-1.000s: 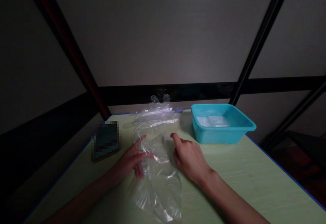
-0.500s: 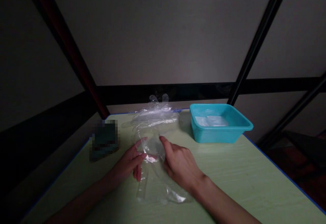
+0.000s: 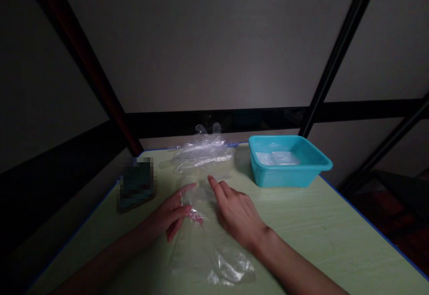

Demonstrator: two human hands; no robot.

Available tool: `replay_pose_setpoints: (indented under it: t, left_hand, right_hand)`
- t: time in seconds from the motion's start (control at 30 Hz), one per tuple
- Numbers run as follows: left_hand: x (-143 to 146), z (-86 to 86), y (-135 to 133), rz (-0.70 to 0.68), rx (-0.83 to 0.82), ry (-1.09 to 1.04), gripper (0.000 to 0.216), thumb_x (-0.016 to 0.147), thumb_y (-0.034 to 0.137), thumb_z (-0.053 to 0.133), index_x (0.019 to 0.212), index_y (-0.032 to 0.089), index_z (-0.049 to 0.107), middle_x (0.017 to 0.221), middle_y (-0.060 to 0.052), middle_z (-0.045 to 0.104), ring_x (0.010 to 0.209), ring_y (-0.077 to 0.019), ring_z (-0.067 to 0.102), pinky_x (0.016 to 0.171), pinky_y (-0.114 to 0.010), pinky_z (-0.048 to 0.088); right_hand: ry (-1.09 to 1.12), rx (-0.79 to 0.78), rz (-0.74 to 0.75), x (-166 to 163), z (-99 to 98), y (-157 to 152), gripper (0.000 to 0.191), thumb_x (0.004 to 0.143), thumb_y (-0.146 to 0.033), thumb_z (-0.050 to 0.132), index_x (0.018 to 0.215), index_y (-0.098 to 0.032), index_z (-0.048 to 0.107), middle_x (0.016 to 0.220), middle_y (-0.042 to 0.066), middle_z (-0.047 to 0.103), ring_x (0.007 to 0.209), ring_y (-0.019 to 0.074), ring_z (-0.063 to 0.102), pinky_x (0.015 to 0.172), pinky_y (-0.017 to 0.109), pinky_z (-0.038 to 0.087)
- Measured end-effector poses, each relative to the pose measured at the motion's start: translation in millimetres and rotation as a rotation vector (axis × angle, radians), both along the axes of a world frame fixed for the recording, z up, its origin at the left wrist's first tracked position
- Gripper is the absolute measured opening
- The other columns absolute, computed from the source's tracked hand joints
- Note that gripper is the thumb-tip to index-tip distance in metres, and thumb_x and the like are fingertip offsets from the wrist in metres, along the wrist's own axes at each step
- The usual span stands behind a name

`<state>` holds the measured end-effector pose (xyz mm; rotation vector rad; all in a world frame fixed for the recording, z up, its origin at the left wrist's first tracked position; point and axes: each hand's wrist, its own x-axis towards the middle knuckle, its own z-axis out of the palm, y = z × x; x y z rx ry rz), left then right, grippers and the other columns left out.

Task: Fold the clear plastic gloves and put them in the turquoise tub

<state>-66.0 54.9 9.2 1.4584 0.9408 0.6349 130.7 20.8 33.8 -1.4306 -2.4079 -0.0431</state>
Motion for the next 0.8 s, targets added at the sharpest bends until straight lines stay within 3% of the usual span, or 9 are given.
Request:
replay_pose_setpoints:
  t: [0.17, 0.3, 0.4, 0.5, 0.53, 0.6, 0.7, 0.8]
  left_hand:
    - [-11, 5.1, 7, -0.003, 0.023, 0.09, 0.065, 0.075, 0.035, 0.046, 0.125, 0.007, 0.017, 0.055, 0.001, 0.063, 0.023, -0.0053, 0.034, 0.028, -0.016, 0.017]
    - [-25, 9.5, 17, 0.102, 0.173, 0.335, 0.054, 0.077, 0.026, 0.037, 0.124, 0.006, 0.02, 0.059, 0.0, 0.063, 0.03, -0.0075, 0.036, 0.032, -0.018, 0.024]
    - [-32, 16.1, 20, 0.286, 0.378, 0.614, 0.057, 0.074, 0.021, 0.041, 0.125, 0.005, 0.021, 0.059, 0.0, 0.058, 0.05, -0.0154, 0.053, 0.047, -0.024, 0.039]
    - [-27, 23.9, 12, 0.527, 0.703, 0.837, 0.061, 0.074, 0.021, 0.046, 0.128, 0.012, 0.02, 0.084, -0.006, 0.057, 0.077, -0.0232, 0.058, 0.063, -0.032, 0.044]
    - [-22, 25.4, 7, 0.547, 0.804, 0.852, 0.059, 0.075, 0.019, 0.044, 0.129, 0.015, 0.02, 0.095, -0.009, 0.055, 0.086, -0.0245, 0.056, 0.068, -0.035, 0.045]
    - [-10, 24.8, -8, 0.435, 0.947, 0.786, 0.054, 0.076, 0.016, 0.042, 0.128, 0.017, 0.024, 0.108, -0.01, 0.051, 0.099, -0.0241, 0.052, 0.077, -0.037, 0.044]
    - [8, 18.9, -32, -0.01, 0.969, 0.708, 0.05, 0.079, 0.018, 0.044, 0.127, 0.02, 0.031, 0.131, -0.009, 0.037, 0.118, -0.0226, 0.036, 0.094, -0.038, 0.034]
    - [18, 18.8, -50, -0.377, 0.911, 0.618, 0.056, 0.077, 0.022, 0.053, 0.129, 0.024, 0.031, 0.137, -0.004, 0.031, 0.123, -0.0216, 0.029, 0.101, -0.038, 0.026]
  right_hand:
    - [-0.222, 0.121, -0.307, 12, 10.8, 2, 0.074, 0.064, 0.001, 0.035, 0.133, -0.015, 0.012, 0.108, 0.012, 0.052, 0.055, 0.016, 0.058, 0.041, 0.025, 0.037]
    - [-0.34, 0.163, -0.394, 21, 14.4, -1, 0.077, 0.061, 0.001, 0.037, 0.133, -0.015, 0.015, 0.107, 0.013, 0.053, 0.046, 0.0137, 0.055, 0.035, 0.025, 0.028]
    - [-0.364, 0.201, -0.439, 26, 18.5, -3, 0.074, 0.062, 0.0, 0.039, 0.132, -0.014, 0.018, 0.105, 0.014, 0.054, 0.043, 0.0125, 0.053, 0.034, 0.025, 0.023]
    - [-0.278, 0.256, -0.446, 28, 26.2, -5, 0.057, 0.07, -0.005, 0.04, 0.125, -0.016, 0.03, 0.101, 0.01, 0.056, 0.043, 0.0128, 0.052, 0.034, 0.025, 0.021]
    - [-0.222, 0.271, -0.411, 27, 28.6, -5, 0.049, 0.074, -0.008, 0.04, 0.121, -0.017, 0.034, 0.099, 0.008, 0.056, 0.046, 0.0136, 0.053, 0.035, 0.025, 0.023]
    - [-0.106, 0.282, -0.296, 25, 31.1, -5, 0.034, 0.079, -0.015, 0.039, 0.113, -0.019, 0.04, 0.094, 0.006, 0.057, 0.054, 0.0147, 0.055, 0.039, 0.024, 0.029]
    - [0.017, 0.236, -0.147, 22, 29.0, -4, 0.022, 0.082, -0.017, 0.037, 0.101, -0.019, 0.047, 0.087, 0.003, 0.057, 0.058, 0.0138, 0.055, 0.046, 0.024, 0.034]
    - [0.122, 0.145, -0.095, 22, 24.0, -2, 0.016, 0.08, -0.015, 0.039, 0.092, -0.017, 0.05, 0.08, 0.002, 0.057, 0.055, 0.0113, 0.052, 0.049, 0.023, 0.035]
